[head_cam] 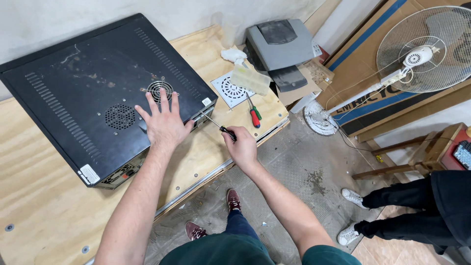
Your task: The person closes the side panel of a desktop computer case, connects an internal cable, and then uses a screwdriver to fasten screws on the back of the case.
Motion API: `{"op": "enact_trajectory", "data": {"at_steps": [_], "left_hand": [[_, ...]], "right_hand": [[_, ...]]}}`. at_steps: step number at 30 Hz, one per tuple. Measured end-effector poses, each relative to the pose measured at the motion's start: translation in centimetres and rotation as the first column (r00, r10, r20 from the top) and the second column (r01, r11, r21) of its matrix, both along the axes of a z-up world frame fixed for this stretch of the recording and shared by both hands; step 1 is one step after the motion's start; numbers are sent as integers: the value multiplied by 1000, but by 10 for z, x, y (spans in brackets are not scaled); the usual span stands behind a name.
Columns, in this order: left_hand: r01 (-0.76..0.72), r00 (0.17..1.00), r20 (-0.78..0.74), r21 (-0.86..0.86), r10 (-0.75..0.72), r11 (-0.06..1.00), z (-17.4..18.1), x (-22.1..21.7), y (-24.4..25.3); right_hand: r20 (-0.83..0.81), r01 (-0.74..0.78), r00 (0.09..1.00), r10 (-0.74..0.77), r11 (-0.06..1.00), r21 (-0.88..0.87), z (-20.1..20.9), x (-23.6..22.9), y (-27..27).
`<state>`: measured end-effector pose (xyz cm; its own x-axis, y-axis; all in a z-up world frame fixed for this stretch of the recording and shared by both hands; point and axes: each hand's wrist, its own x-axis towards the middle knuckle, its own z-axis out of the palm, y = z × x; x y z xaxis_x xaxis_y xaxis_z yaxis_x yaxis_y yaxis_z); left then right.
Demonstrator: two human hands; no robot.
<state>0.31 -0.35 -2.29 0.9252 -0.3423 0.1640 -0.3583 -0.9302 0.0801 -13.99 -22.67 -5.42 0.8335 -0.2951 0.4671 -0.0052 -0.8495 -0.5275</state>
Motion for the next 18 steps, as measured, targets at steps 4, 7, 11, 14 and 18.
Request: {"op": "enact_trajectory", "data": {"at_steps": [4, 7, 11, 14, 18], "left_hand": [[-1, 1000, 6, 2, 1, 1000, 3, 1, 0], [-3, 1000, 8, 11, 3, 1000, 0, 1, -3], [-2, 1000, 12, -10, 2, 1000, -1, 5, -4], [-9, 1000, 14, -3, 9, 1000, -1, 0, -2], [-28, 1000, 14, 20, 27, 999, 5, -2, -3]], "right_hand": [[97, 15, 995, 13, 961, -276, -6, 13, 6], [-282, 148, 957, 67, 724, 674, 21, 16, 7], [-320, 268, 934, 159, 279, 922, 19, 25, -1], [-310, 218, 935, 173, 408, 886, 16, 21, -7], [-287, 187, 944, 166, 446, 875, 5, 4, -16]]}}
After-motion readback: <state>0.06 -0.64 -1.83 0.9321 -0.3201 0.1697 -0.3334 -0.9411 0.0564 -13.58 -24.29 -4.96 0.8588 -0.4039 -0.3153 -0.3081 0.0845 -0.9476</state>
